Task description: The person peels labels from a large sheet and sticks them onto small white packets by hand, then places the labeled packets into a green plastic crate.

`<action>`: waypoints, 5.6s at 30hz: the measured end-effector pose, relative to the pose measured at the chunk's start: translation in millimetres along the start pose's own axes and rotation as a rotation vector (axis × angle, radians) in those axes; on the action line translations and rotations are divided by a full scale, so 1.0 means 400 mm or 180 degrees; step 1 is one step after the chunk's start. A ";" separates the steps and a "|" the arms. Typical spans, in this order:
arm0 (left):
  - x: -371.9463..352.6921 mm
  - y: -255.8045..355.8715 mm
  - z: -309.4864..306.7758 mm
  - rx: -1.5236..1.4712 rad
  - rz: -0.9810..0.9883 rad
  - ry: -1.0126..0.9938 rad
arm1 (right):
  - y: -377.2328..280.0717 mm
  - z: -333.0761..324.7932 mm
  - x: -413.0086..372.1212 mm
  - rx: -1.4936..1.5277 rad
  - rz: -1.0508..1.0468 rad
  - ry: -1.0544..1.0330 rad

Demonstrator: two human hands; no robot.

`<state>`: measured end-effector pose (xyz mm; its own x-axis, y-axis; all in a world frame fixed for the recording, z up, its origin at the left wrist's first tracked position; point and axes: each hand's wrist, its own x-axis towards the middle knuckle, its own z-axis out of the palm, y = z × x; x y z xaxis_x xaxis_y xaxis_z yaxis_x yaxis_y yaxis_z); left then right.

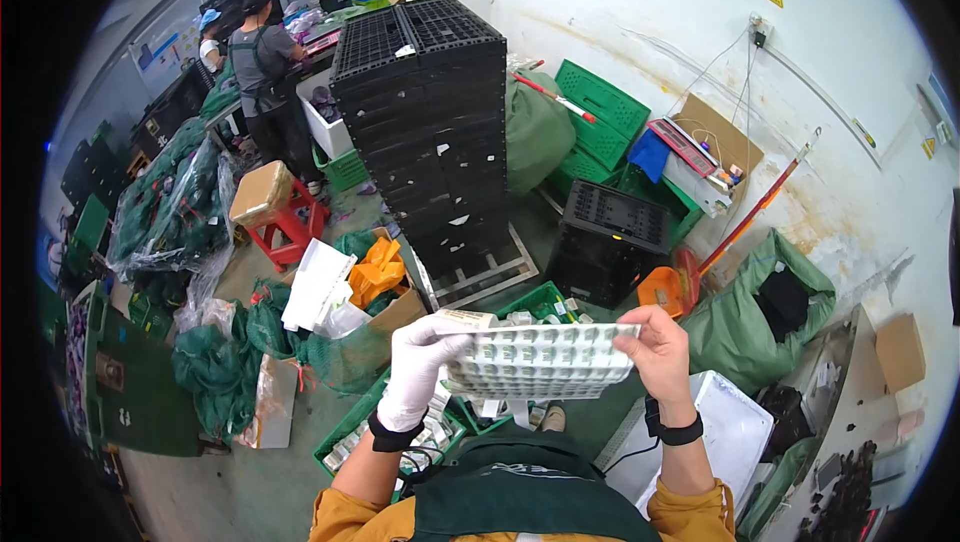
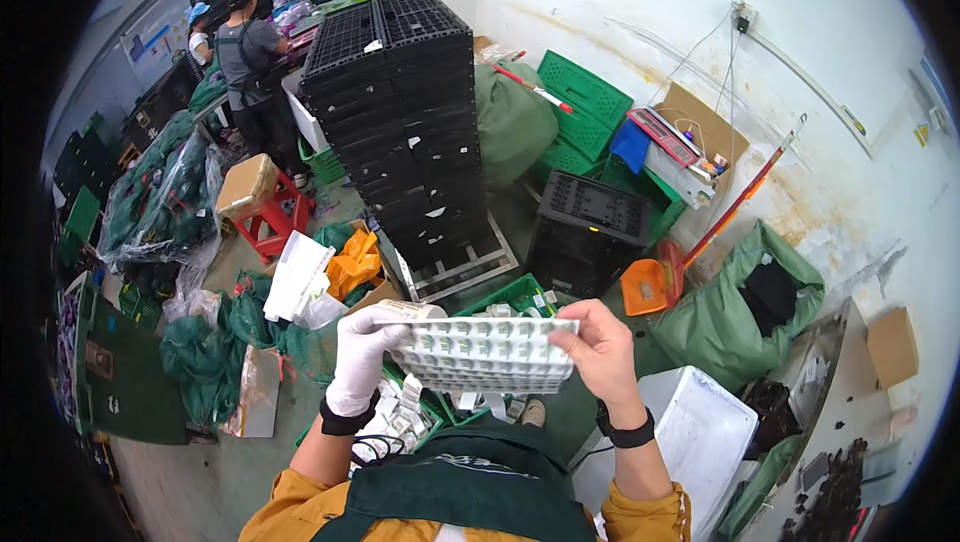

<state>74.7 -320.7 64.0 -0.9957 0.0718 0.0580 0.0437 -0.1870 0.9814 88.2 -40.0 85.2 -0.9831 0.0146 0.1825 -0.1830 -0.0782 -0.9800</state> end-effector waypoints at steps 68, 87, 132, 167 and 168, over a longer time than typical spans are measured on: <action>-0.035 -0.061 0.056 0.0596 -0.0196 -0.0766 | 0.009 0.145 0.095 -0.1357 -0.0353 -0.1412; -0.044 -0.066 0.066 0.0555 -0.0267 -0.0940 | 0.002 0.099 0.148 -0.0871 0.0553 -0.0751; -0.060 -0.064 0.060 0.0451 -0.0289 -0.0982 | 0.001 0.119 0.141 -0.1490 -0.0192 -0.0643; -0.038 -0.009 0.084 0.0607 0.0010 -0.0958 | -0.039 0.175 0.056 -0.1133 0.0634 -0.1243; -0.037 -0.011 0.081 0.0608 0.0009 -0.0955 | -0.030 0.164 0.060 -0.1132 0.0634 -0.1246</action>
<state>91.9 -289.1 64.8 -0.9286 0.3614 0.0842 0.0891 -0.0031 0.9960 66.7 -104.3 106.8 -0.9378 -0.3421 -0.0592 -0.0493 0.3000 -0.9527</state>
